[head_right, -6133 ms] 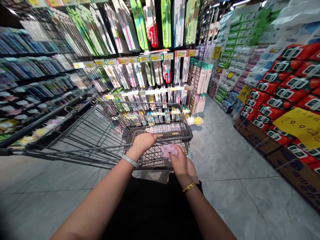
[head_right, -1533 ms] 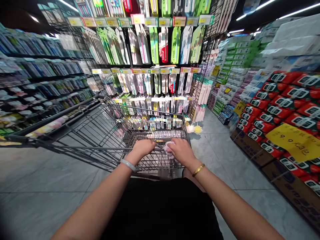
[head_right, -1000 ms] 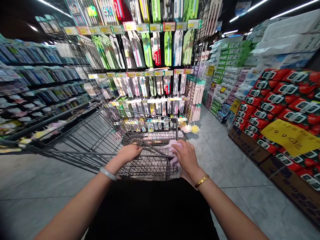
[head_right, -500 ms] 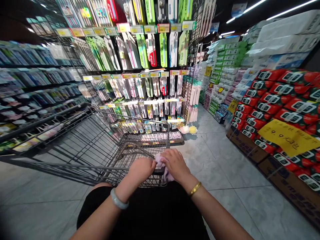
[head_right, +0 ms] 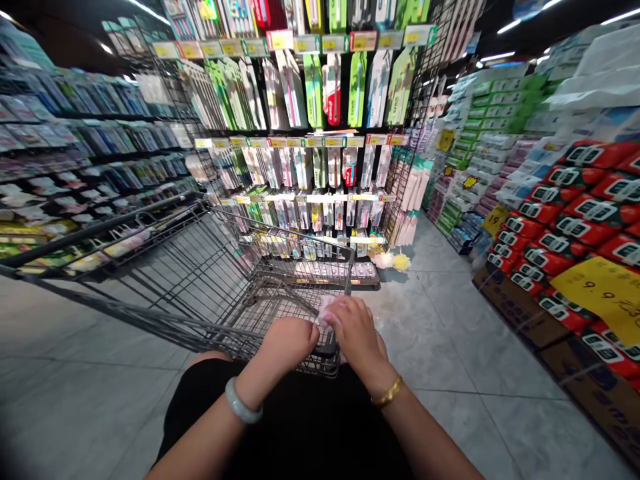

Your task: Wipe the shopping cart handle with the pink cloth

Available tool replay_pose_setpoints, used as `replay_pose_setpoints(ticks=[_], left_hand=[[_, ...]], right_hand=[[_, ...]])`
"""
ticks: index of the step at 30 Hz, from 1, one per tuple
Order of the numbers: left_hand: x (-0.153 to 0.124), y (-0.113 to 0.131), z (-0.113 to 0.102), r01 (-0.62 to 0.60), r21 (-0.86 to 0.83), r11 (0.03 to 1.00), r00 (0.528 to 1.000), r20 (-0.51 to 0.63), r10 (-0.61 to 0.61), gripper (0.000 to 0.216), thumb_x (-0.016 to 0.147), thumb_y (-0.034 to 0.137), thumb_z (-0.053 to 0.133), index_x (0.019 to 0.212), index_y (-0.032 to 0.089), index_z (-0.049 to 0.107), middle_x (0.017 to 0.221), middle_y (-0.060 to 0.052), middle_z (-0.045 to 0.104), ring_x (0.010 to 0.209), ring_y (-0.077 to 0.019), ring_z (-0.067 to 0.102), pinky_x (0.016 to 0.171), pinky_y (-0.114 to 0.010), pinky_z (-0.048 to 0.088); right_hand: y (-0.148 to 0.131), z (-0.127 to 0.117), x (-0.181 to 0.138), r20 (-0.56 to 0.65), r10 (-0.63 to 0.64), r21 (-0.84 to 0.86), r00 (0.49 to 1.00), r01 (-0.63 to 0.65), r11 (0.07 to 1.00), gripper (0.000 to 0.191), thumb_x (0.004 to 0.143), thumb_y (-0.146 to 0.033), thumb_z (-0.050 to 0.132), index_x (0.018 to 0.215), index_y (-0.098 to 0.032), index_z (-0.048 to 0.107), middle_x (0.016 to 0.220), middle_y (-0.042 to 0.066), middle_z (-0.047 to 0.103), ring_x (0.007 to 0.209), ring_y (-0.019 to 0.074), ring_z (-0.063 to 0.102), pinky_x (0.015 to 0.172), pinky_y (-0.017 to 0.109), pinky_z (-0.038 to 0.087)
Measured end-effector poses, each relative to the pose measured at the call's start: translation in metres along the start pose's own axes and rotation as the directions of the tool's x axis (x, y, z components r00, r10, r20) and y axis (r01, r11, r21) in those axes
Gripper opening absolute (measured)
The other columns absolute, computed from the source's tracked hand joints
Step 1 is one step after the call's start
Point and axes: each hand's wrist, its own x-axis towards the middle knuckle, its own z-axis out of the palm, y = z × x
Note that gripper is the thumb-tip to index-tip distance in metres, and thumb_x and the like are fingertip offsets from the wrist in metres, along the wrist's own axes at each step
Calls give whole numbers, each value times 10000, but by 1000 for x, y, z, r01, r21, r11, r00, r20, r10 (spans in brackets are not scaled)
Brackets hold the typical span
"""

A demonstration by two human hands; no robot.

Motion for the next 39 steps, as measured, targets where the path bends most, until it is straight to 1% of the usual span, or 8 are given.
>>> replay_pose_setpoints(ticks=[4, 11, 18, 23, 26, 29, 34, 39], left_hand=[[-1, -1, 0, -28, -17, 999, 999, 20, 28, 499, 944, 402, 340, 889, 140, 763, 820, -174, 730, 803, -289, 704, 716, -381, 522], [2, 0, 7, -81, 35, 996, 995, -50, 82, 463, 953, 307, 335, 866, 133, 755, 777, -168, 718, 782, -296, 704, 703, -410, 528], [-1, -1, 5, -87, -28, 996, 995, -48, 86, 432, 946, 332, 383, 865, 127, 754, 778, -174, 722, 763, -303, 707, 678, -416, 538], [2, 0, 7, -86, 2, 996, 995, -43, 86, 419, 948, 310, 386, 858, 120, 748, 771, -172, 718, 792, -295, 707, 699, -411, 536], [5, 3, 8, -83, 0, 997, 996, -34, 83, 355, 919, 325, 455, 851, 128, 743, 768, -162, 719, 793, -287, 707, 698, -397, 537], [7, 3, 8, -92, -26, 995, 995, -50, 91, 378, 920, 332, 433, 814, 135, 739, 742, -151, 715, 733, -280, 703, 652, -389, 537], [7, 1, 8, -118, -58, 991, 991, -73, 114, 418, 932, 319, 391, 789, 132, 737, 717, -146, 705, 723, -278, 700, 643, -389, 531], [9, 4, 5, -108, -70, 992, 991, -87, 101, 448, 954, 316, 363, 810, 127, 743, 727, -145, 704, 765, -277, 702, 675, -388, 529]], right_hand=[[-9, -6, -12, 66, -95, 60, 993, 91, 994, 269, 973, -428, 463, 1044, -266, 665, 1113, 57, 651, 1075, 232, 525, 959, 391, 396], [11, 5, 24, -91, 146, -53, 985, -151, 987, 323, 962, -463, 466, 1008, -232, 687, 1081, 78, 652, 1029, 250, 528, 912, 395, 399], [-1, 12, -8, -69, -11, 121, 998, 19, 992, 235, 933, -420, 542, 966, -237, 687, 1032, 61, 650, 1015, 231, 538, 914, 382, 410], [27, 23, 28, -156, 150, 146, 976, -127, 981, 291, 918, -443, 531, 940, -204, 697, 1025, 84, 661, 1009, 247, 553, 911, 404, 416], [32, 12, 44, -192, 216, 232, 957, -170, 958, 303, 903, -457, 535, 871, -200, 693, 948, 67, 675, 942, 230, 577, 875, 376, 427], [22, -15, 32, -126, 213, 267, 969, -174, 948, 309, 900, -459, 543, 761, -217, 675, 815, 27, 667, 833, 197, 583, 790, 318, 428], [15, -33, 26, 128, 210, 45, 969, -217, 975, 316, 886, -480, 552, 731, -233, 676, 770, 20, 657, 790, 200, 573, 721, 304, 404], [27, 0, 61, -142, 246, -226, 959, -273, 935, 305, 896, -467, 535, 962, -239, 726, 1024, 91, 655, 986, 282, 515, 850, 416, 383]])
